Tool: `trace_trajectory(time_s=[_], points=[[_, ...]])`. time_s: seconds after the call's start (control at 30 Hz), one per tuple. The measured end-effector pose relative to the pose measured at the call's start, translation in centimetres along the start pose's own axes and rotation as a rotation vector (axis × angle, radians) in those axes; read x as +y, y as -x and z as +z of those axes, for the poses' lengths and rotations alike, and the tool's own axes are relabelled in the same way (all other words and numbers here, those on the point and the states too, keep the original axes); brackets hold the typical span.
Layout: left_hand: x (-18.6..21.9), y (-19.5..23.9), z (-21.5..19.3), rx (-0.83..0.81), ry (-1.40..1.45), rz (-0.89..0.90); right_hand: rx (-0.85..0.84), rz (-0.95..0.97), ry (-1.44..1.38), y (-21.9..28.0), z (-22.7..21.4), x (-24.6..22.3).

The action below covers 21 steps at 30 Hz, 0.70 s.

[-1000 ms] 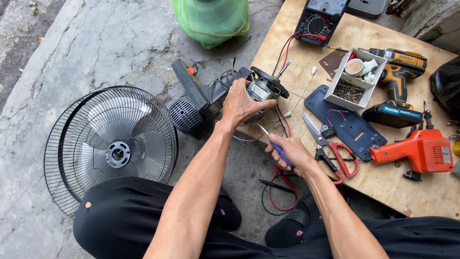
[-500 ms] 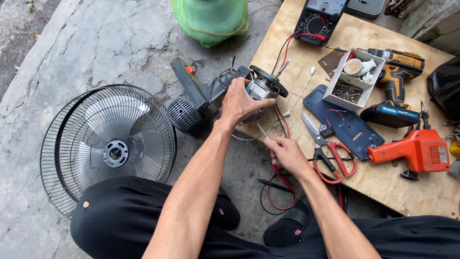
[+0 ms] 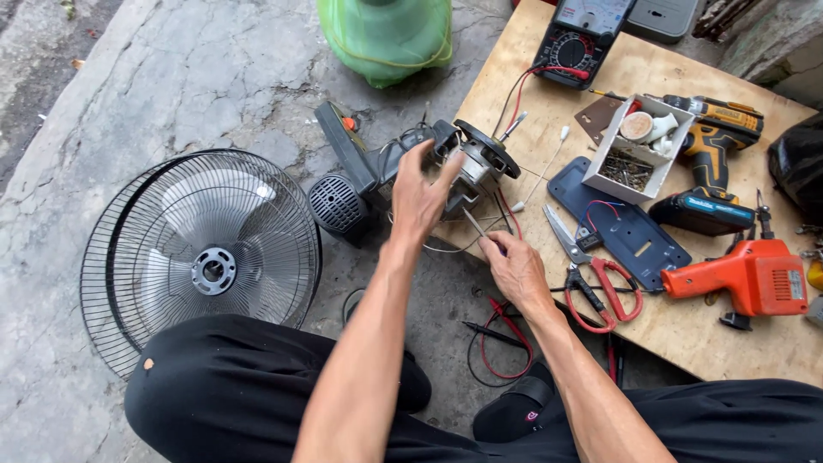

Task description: The person sits on the floor and repairs a fan motor by using a screwdriver to remove screws and a small black component. They then use pliers to strip the ends of red and black wires and connect them to the motor terminals.

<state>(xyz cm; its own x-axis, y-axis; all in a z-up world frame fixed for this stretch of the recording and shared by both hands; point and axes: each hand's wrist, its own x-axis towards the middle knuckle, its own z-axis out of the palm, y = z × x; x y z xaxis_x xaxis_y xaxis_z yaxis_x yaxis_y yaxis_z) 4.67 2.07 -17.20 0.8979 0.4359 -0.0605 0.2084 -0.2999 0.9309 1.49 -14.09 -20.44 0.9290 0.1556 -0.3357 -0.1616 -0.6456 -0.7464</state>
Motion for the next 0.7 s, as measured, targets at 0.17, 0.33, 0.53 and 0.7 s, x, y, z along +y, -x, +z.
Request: trace_trajectory(time_s=[0.17, 0.33, 0.53, 0.7], points=[[-0.6, 7.1, 0.7, 0.363, 0.416, -0.477, -0.014, 0.089, -0.094, 0.4, 0.5, 0.4], [-6.3, 7.5, 5.7, 0.120, 0.773, -0.749, -0.035, 0.102, -0.120, 1.0, 0.7, -0.8], [-3.1, 6.1, 4.2, 0.041, 1.171, -0.856, -0.007, 0.169, -0.055, 2.0, -0.1, -0.8], [-4.9, 6.0, 5.5, 0.091, 1.155, -0.812, 0.026, 0.204, -0.084, 2.5, -0.2, 0.6]])
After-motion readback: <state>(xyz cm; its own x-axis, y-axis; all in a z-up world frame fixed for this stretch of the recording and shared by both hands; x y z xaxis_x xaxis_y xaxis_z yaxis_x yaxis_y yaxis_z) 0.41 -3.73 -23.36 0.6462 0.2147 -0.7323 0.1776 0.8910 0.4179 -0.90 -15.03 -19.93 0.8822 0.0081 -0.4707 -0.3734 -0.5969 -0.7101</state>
